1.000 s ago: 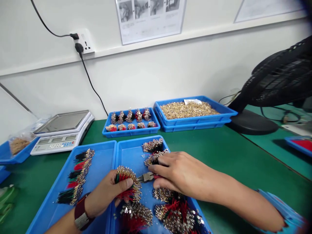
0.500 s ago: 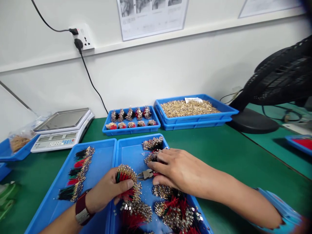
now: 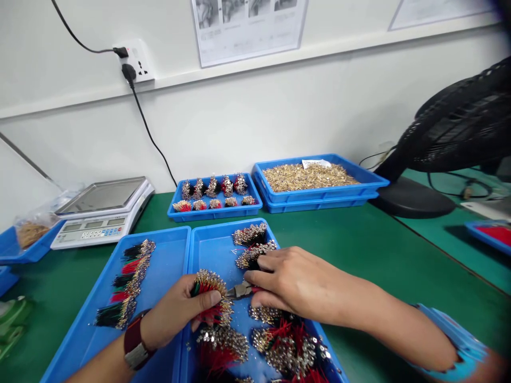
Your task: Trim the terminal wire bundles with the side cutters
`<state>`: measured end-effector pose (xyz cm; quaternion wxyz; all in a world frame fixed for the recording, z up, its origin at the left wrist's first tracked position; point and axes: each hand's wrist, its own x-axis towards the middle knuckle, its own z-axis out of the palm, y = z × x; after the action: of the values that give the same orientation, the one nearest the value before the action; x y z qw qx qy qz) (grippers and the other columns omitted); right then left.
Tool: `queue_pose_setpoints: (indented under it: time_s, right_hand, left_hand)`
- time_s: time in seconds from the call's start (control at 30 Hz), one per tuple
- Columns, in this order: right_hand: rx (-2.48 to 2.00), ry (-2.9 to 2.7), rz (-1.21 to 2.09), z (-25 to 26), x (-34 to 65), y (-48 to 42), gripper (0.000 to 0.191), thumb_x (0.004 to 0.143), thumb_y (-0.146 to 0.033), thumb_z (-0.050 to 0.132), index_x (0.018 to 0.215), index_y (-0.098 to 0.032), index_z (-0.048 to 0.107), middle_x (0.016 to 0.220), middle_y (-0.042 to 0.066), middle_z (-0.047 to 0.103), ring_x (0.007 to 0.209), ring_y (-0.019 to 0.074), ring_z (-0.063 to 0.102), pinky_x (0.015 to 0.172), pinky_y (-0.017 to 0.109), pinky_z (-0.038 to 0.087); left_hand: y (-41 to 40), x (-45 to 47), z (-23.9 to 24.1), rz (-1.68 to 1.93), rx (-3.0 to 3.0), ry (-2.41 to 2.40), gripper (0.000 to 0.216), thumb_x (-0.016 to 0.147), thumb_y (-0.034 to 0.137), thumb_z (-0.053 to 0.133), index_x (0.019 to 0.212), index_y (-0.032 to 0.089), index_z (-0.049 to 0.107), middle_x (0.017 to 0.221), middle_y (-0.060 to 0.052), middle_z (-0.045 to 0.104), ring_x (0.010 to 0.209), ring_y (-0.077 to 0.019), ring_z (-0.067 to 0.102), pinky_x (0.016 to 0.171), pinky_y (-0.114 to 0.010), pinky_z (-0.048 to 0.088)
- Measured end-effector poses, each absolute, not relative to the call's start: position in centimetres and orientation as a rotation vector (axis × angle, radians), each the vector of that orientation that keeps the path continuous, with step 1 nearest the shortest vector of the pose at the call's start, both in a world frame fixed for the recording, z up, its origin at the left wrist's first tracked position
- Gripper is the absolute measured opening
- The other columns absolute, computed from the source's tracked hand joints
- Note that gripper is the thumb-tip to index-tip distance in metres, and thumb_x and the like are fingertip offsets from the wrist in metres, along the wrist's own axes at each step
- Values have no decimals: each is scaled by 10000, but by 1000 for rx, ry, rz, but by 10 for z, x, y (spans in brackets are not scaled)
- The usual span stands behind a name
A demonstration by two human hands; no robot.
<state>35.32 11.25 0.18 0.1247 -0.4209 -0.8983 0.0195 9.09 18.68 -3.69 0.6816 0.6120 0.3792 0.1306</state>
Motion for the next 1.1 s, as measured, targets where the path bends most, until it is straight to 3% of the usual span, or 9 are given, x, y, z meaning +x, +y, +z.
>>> queue_pose_setpoints:
  time_s: [0.23,0.5,0.8,0.97,1.1]
  right_hand:
    - [-1283,-2547,-75,1,352,112,461,1081,-535,368,1027,-180,657,842,47,627,731,194,548,646,347,346]
    - [-1321,-2545,-133,-12,353,116,426,1059,-541,435,1171,-196,658,905,65,652,794,229,579,699,367,406]
    - [-1271,-2587,-28,-5,353,115,386,1068,-514,438,962,-197,632,799,25,602,708,188,512,614,342,308]
    - [-1253,-2598,45,-1,354,112,410,1075,-532,407,1010,-202,642,784,16,596,684,178,492,586,343,279]
    - [-1218,-2570,92,3,354,111,444,1072,-556,387,1024,-201,650,795,15,599,696,177,509,600,340,307]
  left_hand:
    - [188,94,-38,301,1397,910,588,704,704,793,835,162,609,604,46,598,506,-88,519,384,-162,315]
    - [189,91,-47,297,1413,890,553,741,669,786,878,168,597,656,45,617,503,-85,549,360,-152,314]
    - [184,92,-44,343,1350,922,569,739,701,770,842,169,597,598,37,614,496,-92,529,375,-161,327]
    - [184,92,-45,360,1389,949,572,763,707,748,843,157,616,586,39,611,454,-67,449,397,-169,329]
    - [186,92,-39,336,1344,923,599,701,711,795,842,156,622,600,40,596,488,-84,500,372,-161,297]
